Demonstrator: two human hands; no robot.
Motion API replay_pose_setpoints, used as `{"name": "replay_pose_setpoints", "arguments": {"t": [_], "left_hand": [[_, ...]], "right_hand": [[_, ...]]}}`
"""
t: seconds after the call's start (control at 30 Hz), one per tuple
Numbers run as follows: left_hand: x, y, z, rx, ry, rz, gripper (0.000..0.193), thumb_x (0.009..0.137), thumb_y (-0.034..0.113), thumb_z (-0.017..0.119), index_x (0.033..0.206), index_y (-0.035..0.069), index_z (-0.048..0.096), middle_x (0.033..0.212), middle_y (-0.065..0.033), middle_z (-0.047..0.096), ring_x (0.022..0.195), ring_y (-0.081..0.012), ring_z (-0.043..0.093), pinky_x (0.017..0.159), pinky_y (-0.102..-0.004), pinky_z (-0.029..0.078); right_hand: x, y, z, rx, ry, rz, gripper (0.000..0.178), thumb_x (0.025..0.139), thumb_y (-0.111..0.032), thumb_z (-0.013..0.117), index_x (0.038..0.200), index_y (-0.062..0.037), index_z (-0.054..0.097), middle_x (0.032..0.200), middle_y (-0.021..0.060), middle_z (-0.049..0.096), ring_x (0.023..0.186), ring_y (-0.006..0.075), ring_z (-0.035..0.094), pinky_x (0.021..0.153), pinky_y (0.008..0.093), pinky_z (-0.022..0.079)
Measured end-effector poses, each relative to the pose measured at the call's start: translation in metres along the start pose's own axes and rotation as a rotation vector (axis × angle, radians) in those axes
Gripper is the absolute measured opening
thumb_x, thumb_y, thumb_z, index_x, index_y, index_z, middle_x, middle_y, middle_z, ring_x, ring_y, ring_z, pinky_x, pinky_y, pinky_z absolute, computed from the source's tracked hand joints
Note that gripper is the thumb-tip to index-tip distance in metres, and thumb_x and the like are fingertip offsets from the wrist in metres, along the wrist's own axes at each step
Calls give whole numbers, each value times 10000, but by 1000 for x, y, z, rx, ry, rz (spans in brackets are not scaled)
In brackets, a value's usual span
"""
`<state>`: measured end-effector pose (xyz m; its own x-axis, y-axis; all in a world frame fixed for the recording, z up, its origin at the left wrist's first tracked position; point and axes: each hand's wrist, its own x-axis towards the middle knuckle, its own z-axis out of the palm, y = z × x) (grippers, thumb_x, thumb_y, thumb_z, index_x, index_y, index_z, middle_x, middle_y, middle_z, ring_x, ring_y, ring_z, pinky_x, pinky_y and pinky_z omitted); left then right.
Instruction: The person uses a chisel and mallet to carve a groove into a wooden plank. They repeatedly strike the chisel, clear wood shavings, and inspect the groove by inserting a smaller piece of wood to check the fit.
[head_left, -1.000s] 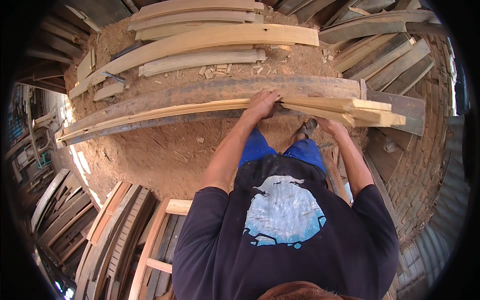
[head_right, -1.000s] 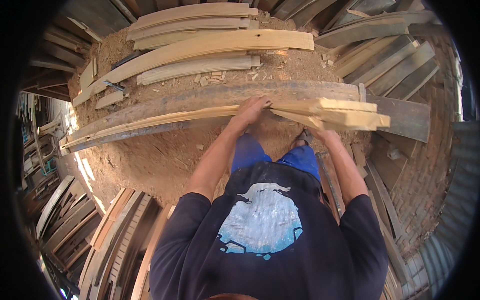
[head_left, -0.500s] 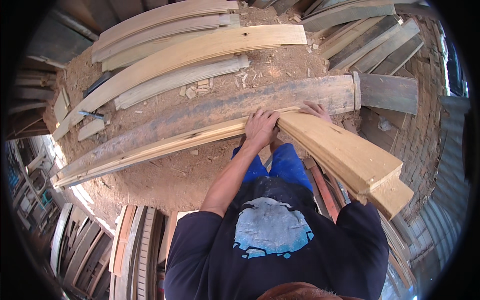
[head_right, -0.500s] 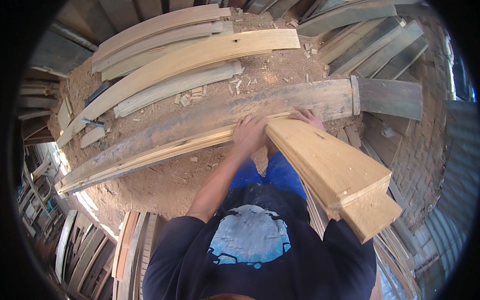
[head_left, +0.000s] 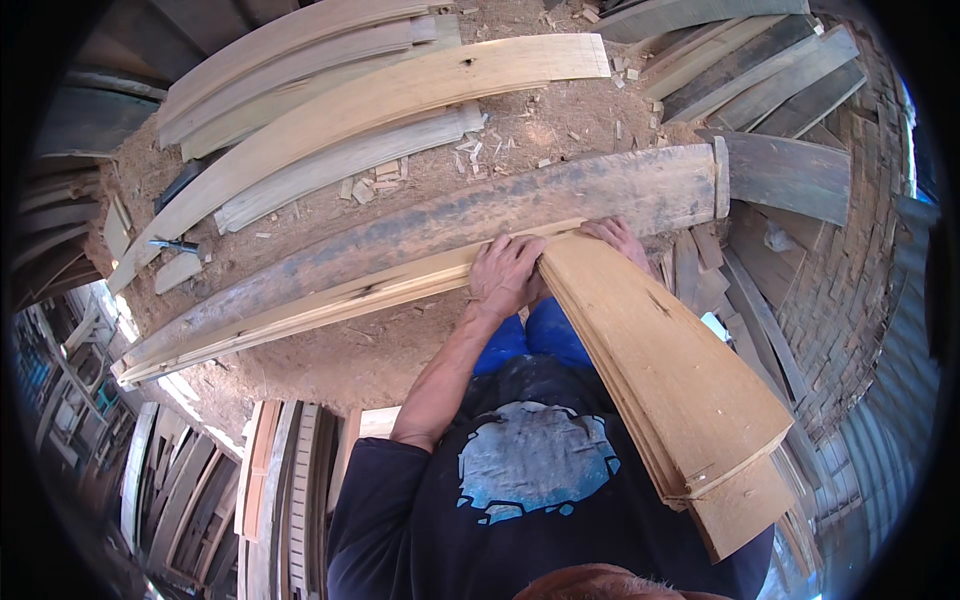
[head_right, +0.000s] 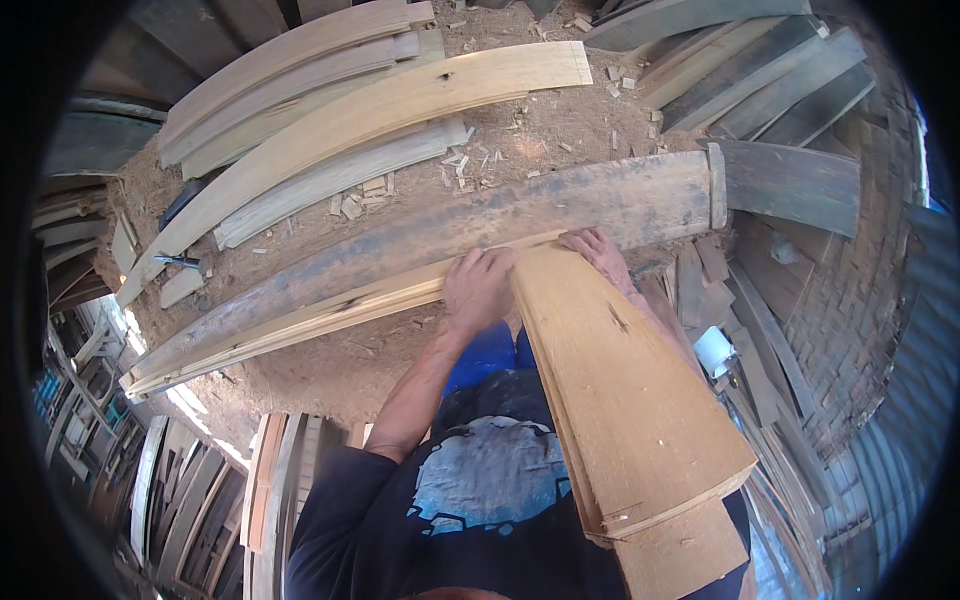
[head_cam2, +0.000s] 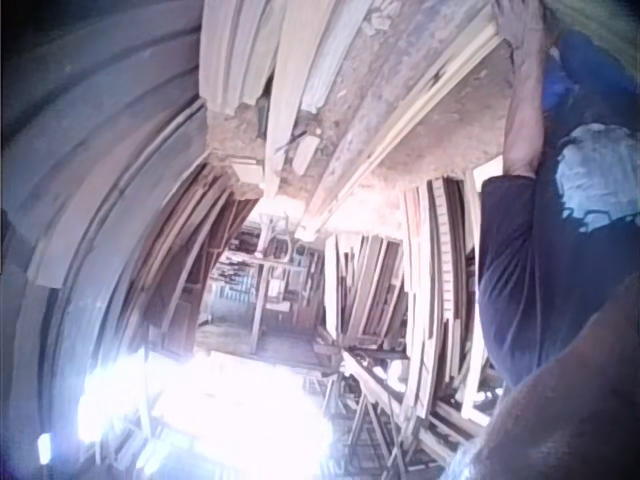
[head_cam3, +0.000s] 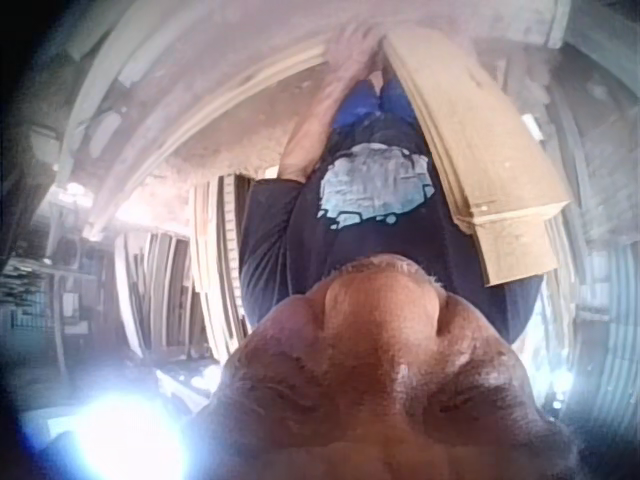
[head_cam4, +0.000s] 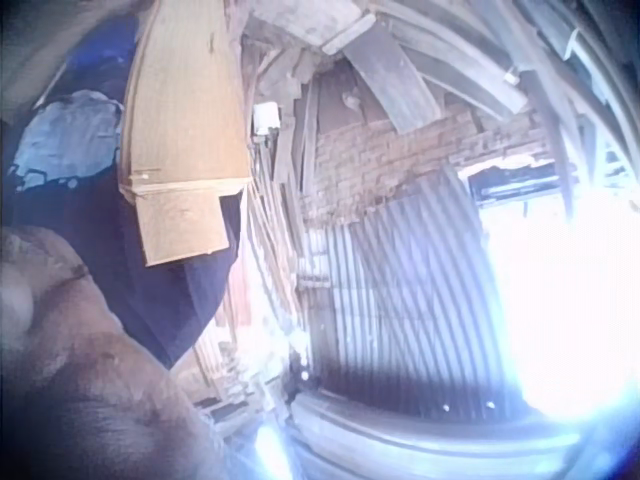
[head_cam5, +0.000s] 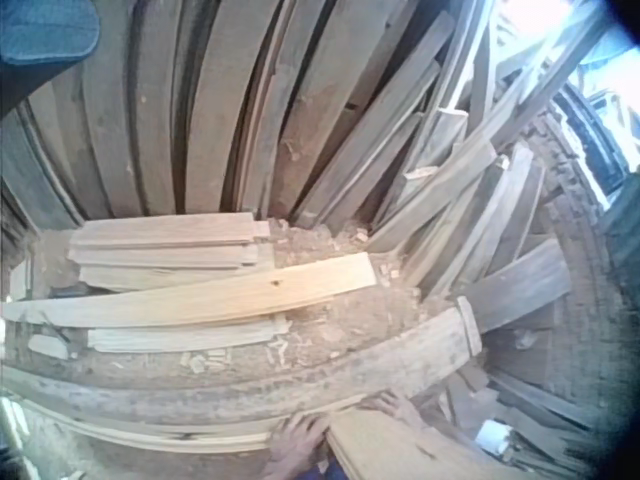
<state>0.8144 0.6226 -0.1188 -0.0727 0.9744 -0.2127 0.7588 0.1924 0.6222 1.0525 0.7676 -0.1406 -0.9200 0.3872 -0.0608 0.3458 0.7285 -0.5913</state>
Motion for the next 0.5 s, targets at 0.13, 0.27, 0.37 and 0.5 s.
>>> {"name": "replay_pose_setpoints", "arguments": {"t": [0.13, 0.27, 0.37, 0.5], "left_hand": [[-2, -3, 9, 13, 35, 43, 513, 772, 206, 776, 1258, 172, 615, 1167, -9, 693, 1075, -244, 620, 901, -415, 511], [-6, -2, 10, 58, 8, 41, 516, 763, 197, 783, 1247, 167, 608, 1154, -17, 687, 1089, -251, 615, 917, -427, 511], [-8, -2, 18, 82, 47, 10, 521, 754, 197, 787, 1242, 170, 605, 1150, -23, 683, 1101, -257, 611, 929, -438, 510], [-8, -1, 10, 94, 34, 64, 535, 749, 203, 791, 1250, 185, 603, 1164, -36, 681, 1113, -269, 608, 932, -450, 508]], "right_hand": [[-5, 1, 9, -46, 76, 0, 414, 820, -230, 646, 1202, -75, 688, 1231, 71, 675, 1148, 283, 622, 1016, 464, 473], [-15, 10, 30, -85, 165, 15, 394, 824, -236, 646, 1182, -78, 693, 1242, 53, 684, 1142, 298, 636, 1051, 452, 479], [-6, 16, 31, -78, 156, -30, 387, 818, -253, 654, 1168, -92, 695, 1240, 57, 689, 1174, 288, 634, 1068, 445, 485], [-13, 4, 26, -38, 78, 180, 375, 887, -329, 678, 1204, -131, 712, 1253, 83, 696, 1212, 283, 631, 1078, 465, 489]]}}
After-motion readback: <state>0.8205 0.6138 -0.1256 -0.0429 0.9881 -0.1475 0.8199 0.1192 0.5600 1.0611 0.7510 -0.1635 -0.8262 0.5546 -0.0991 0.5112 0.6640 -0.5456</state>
